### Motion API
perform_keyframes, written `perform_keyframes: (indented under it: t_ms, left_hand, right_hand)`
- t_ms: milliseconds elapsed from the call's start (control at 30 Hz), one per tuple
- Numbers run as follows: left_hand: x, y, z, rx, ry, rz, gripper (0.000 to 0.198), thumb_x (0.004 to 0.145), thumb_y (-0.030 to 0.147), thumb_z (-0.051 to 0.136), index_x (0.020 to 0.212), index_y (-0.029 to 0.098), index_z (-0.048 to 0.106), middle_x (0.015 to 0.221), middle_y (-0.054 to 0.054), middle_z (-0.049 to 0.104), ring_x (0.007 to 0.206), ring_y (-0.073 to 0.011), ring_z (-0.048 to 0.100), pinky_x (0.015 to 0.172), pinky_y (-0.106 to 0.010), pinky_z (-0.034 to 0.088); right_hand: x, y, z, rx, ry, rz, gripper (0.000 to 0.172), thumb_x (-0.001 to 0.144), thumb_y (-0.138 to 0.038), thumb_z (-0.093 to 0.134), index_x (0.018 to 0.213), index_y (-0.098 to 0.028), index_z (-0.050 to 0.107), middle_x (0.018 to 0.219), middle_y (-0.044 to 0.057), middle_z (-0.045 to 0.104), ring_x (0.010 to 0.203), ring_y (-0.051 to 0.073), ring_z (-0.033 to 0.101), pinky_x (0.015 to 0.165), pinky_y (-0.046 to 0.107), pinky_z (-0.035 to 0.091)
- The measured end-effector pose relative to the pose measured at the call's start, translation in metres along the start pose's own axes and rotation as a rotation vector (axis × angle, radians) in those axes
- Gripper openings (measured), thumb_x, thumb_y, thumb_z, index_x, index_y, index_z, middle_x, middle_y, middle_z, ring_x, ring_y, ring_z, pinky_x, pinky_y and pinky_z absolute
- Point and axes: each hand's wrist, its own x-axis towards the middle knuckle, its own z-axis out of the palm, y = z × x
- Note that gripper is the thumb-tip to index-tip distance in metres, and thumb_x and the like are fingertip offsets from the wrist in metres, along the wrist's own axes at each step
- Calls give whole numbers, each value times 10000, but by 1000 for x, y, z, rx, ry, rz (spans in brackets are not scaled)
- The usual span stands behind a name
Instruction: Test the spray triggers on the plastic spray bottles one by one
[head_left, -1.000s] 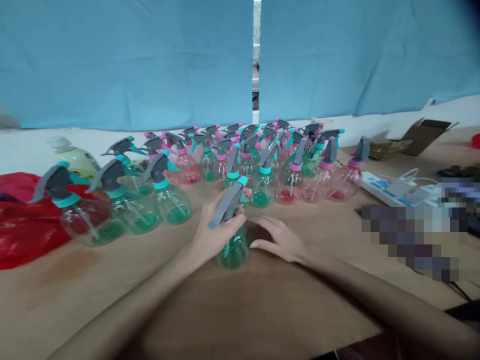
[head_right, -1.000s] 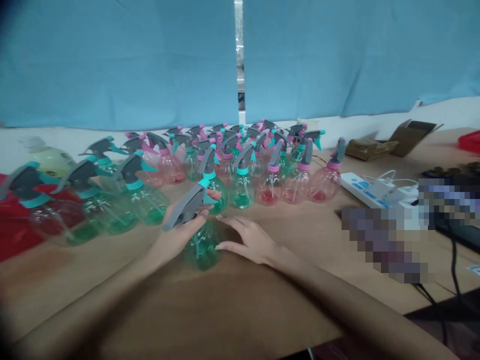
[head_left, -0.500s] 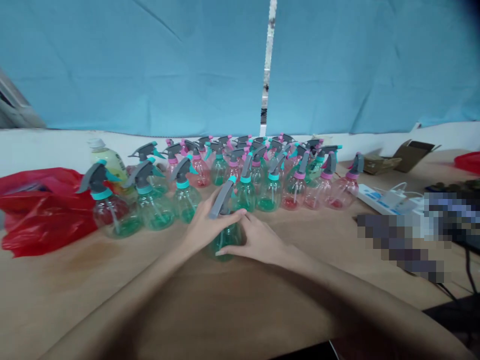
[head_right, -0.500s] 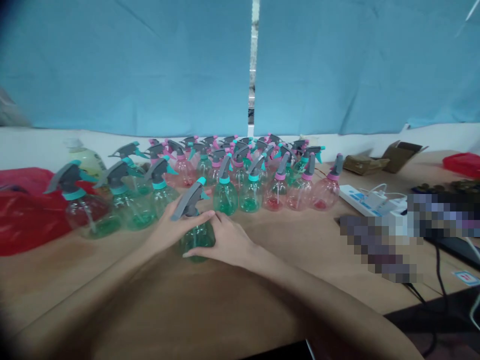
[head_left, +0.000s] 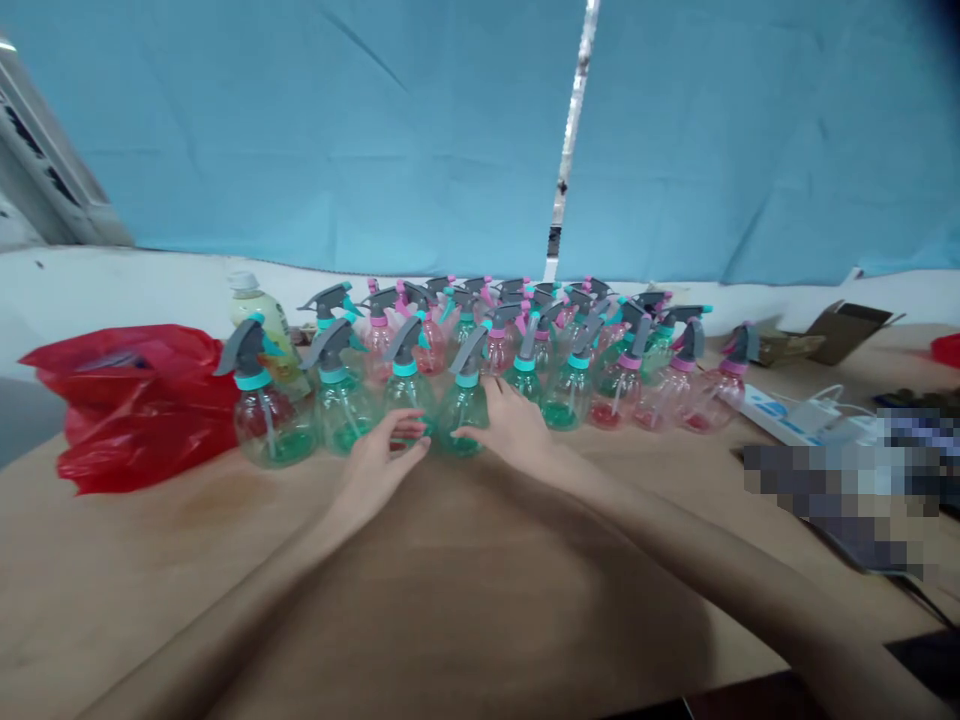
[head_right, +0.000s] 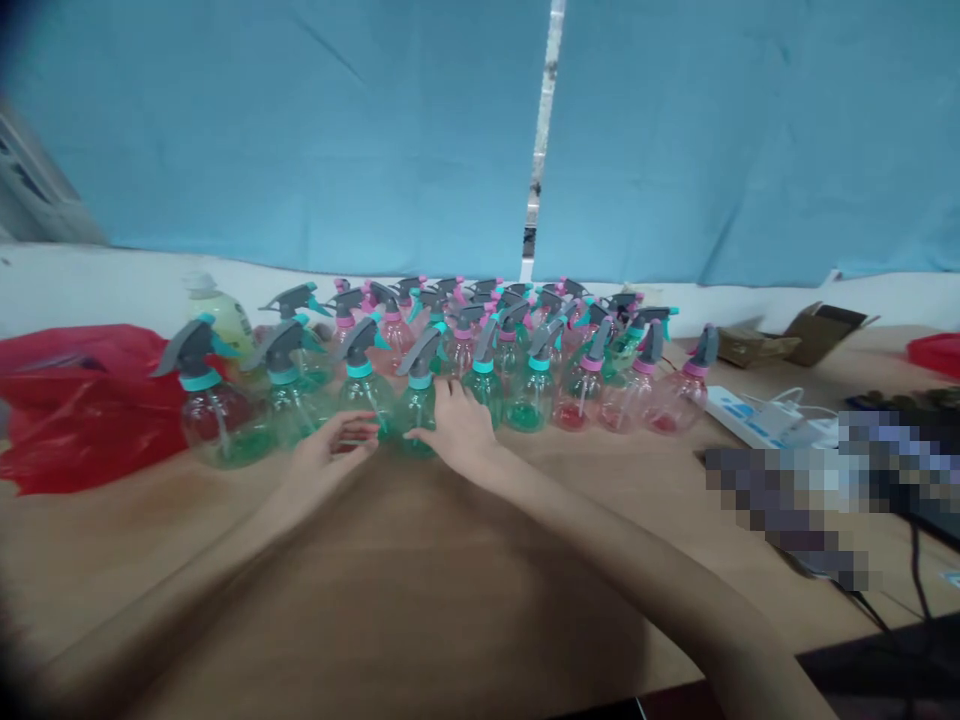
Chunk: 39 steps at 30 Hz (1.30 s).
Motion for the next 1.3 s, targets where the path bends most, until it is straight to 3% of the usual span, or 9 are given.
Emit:
perform_keyframes:
  t_ms: [333,467,633,733,833,933,1033,1200,1300]
  left_hand:
    - [-2,-14,23,14,-143,24,223,787,244,494,998,200,552,895,-34,651,847,-184,629,774,-332,492]
    - [1,-10,28,19,-175,38,210,795,249,486,989,208,556,890,-28,653,848,-184,624,760,-322,486]
    - [-1,-6,39,85,-183,23,196,829,312,466,965,209,562,841,-23,639,773,-181,609,718,-318,465]
    - [-5,-1,49,113,-197,21,230,844,388,456,940,210,565,787,-7,622,717,-171,589,681,-305,448]
    - [-8,9,57,120,-239,54,248,843,418,454,923,214,569,751,8,613,667,-158,569,640,-287,431]
    - [-9,21,63,137,-264,81,246,844,415,445,914,219,577,726,13,611,656,-158,565,622,-279,422]
    - [-9,30,68,148,-267,92,258,852,422,425,909,225,583,724,12,613,658,-161,569,621,-277,423]
    - [-17,36,69,185,-261,104,231,845,395,437,875,230,595,691,21,614,618,-155,552,593,-270,424]
    - [-23,36,64,220,-247,112,214,847,383,439,873,235,591,686,22,610,604,-152,546,584,-268,424]
  right_hand:
    - [20,-4,0,-142,-70,98,650,772,-459,628,1260,-88,412,1097,222,607,873,334,648,680,425,514]
    - [26,-3,5,-132,-73,86,698,785,-466,612,1312,-80,367,1037,227,635,865,344,653,675,429,512]
    - [22,5,2,-59,-47,9,748,782,-450,619,1356,-82,312,1163,214,594,931,314,637,720,394,508]
    - [8,16,-10,11,20,-37,630,801,-464,587,1303,-131,401,1156,148,615,931,284,632,722,377,502]
    - [-7,33,-25,93,114,-41,333,861,-458,501,1060,-203,579,1044,57,665,907,230,635,752,339,482]
    - [-15,52,-35,128,211,26,284,889,-449,449,921,-209,597,967,41,671,906,206,631,782,324,464]
    - [-13,66,-35,144,267,119,380,845,-501,496,1044,-182,546,1053,82,646,974,233,613,798,348,466]
    - [1,70,-19,113,141,215,813,725,-653,544,1305,-115,361,1119,184,617,995,327,606,765,420,485]
    - [7,66,-14,71,85,255,822,717,-633,573,1306,-100,362,1112,198,611,972,338,616,747,419,493]
